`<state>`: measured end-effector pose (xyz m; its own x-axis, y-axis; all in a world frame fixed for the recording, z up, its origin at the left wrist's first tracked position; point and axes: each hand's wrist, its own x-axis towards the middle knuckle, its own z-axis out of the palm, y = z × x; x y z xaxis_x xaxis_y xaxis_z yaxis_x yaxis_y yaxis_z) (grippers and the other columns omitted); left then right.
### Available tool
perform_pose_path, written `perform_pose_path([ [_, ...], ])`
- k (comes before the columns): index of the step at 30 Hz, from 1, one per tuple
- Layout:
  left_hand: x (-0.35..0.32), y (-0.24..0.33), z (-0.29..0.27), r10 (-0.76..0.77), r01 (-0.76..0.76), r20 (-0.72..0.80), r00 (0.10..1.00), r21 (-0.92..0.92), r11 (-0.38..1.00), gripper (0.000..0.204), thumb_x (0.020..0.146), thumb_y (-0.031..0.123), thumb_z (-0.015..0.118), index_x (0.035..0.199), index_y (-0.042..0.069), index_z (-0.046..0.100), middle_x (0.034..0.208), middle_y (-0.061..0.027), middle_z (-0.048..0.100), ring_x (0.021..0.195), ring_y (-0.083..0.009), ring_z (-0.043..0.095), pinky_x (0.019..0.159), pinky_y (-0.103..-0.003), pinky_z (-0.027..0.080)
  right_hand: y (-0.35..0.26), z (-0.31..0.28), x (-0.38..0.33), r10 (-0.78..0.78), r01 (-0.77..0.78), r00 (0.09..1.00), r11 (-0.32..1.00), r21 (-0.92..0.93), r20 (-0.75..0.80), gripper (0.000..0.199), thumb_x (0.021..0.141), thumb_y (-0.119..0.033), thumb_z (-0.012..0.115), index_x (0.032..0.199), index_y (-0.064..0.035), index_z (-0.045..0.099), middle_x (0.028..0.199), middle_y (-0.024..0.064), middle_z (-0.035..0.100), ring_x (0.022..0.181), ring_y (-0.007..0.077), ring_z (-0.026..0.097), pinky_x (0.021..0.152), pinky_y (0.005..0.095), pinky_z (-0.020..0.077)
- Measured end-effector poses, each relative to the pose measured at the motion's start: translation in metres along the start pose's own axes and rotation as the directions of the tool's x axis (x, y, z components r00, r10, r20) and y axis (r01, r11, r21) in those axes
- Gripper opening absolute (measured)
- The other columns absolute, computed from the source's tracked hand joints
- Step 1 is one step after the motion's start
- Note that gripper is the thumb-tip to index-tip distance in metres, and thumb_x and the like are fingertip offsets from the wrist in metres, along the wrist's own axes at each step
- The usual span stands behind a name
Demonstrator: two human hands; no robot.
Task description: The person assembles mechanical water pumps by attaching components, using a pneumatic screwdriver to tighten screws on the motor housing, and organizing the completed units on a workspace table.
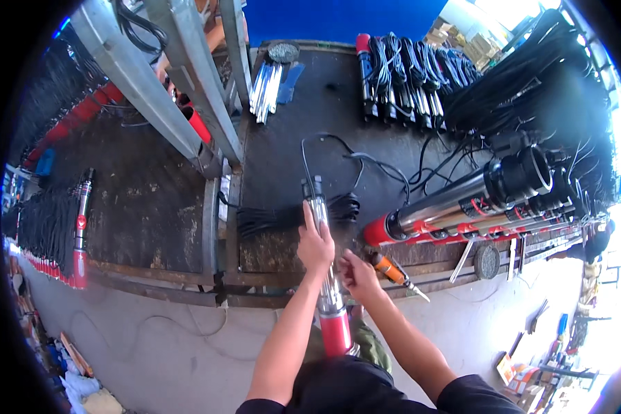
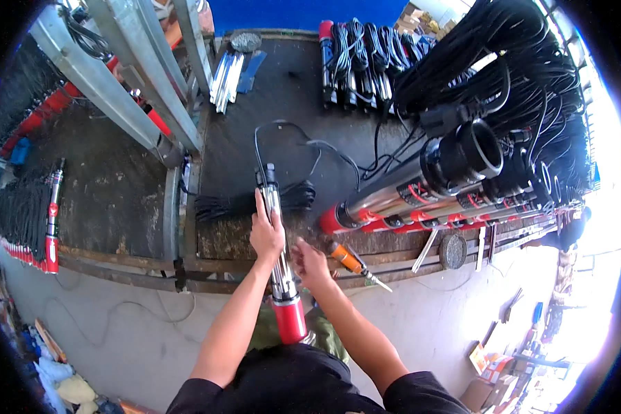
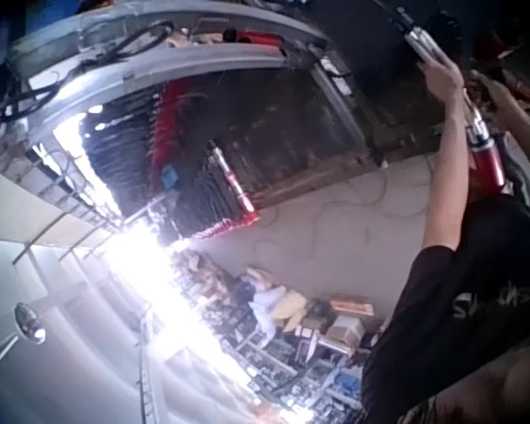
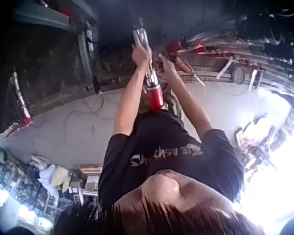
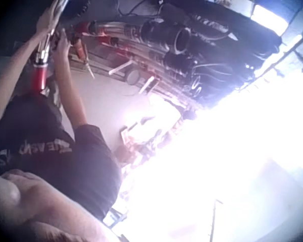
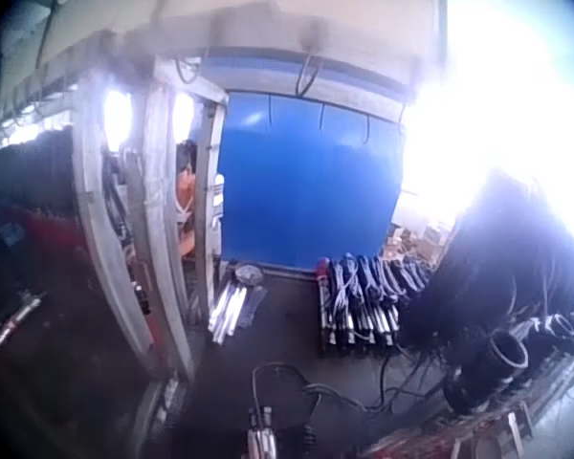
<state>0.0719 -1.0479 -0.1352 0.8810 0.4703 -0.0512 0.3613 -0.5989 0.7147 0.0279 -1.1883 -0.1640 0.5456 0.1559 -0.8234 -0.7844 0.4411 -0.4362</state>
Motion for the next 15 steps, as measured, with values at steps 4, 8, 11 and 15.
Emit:
perform_pose_path([
  [4, 0.001, 0.001, 0.003, -0.045, 0.044, 0.030, 0.999, 0.034, 0.998, 0.068, 0.101, 0.037, 0.049, 0.160, 0.026, 0.019, 0.099, -0.0203, 0.062, 0.077, -0.0405, 0.068, 0.066, -0.051, 0.056, -0.002, -0.093, -0.003, 0.182, -0.109, 0.982, 0.777, 0.620, -0.055, 0.051, 0.095, -0.046, 0.067, 0.107, 0.0034, 0.061, 0.080, 0.0042, 0.069, 0.059, 0.0087, 0.062, 0.042, 0.0155, 0.0422],
  [8, 0.003, 0.001, 0.007, -0.049, 0.046, 0.042, 0.998, 0.078, 0.996, 0.068, 0.102, 0.039, 0.047, 0.161, 0.027, 0.015, 0.103, -0.0207, 0.064, 0.080, -0.0391, 0.070, 0.068, -0.050, 0.058, -0.026, -0.105, 0.007, 0.291, -0.104, 0.948, 0.665, 0.739, -0.130, 0.053, 0.094, -0.049, 0.065, 0.106, 0.0031, 0.061, 0.086, 0.0054, 0.072, 0.066, 0.0110, 0.069, 0.043, 0.0188, 0.0442],
  [11, 0.001, 0.005, 0.003, -0.042, 0.038, 0.043, 0.998, 0.086, 0.996, 0.065, 0.104, 0.041, 0.043, 0.161, 0.027, 0.014, 0.108, -0.0212, 0.063, 0.083, -0.0378, 0.070, 0.070, -0.050, 0.059, -0.022, -0.112, 0.014, 0.282, -0.062, 0.937, 0.716, 0.695, -0.207, 0.051, 0.091, -0.049, 0.065, 0.103, -0.0001, 0.064, 0.091, 0.0082, 0.073, 0.068, 0.0103, 0.070, 0.041, 0.0183, 0.0386],
  [15, 0.002, 0.009, -0.001, -0.119, 0.117, 0.118, 0.986, 0.020, 0.993, 0.066, 0.104, 0.044, 0.041, 0.162, 0.028, 0.014, 0.117, -0.0275, 0.063, 0.093, -0.0447, 0.068, 0.080, -0.055, 0.056, -0.010, -0.095, 0.005, 0.211, 0.136, 0.913, 0.651, 0.747, -0.350, 0.048, 0.083, -0.053, 0.067, 0.089, -0.0054, 0.060, 0.071, 0.0010, 0.061, 0.050, 0.0065, 0.052, 0.042, 0.0198, 0.0294],
])
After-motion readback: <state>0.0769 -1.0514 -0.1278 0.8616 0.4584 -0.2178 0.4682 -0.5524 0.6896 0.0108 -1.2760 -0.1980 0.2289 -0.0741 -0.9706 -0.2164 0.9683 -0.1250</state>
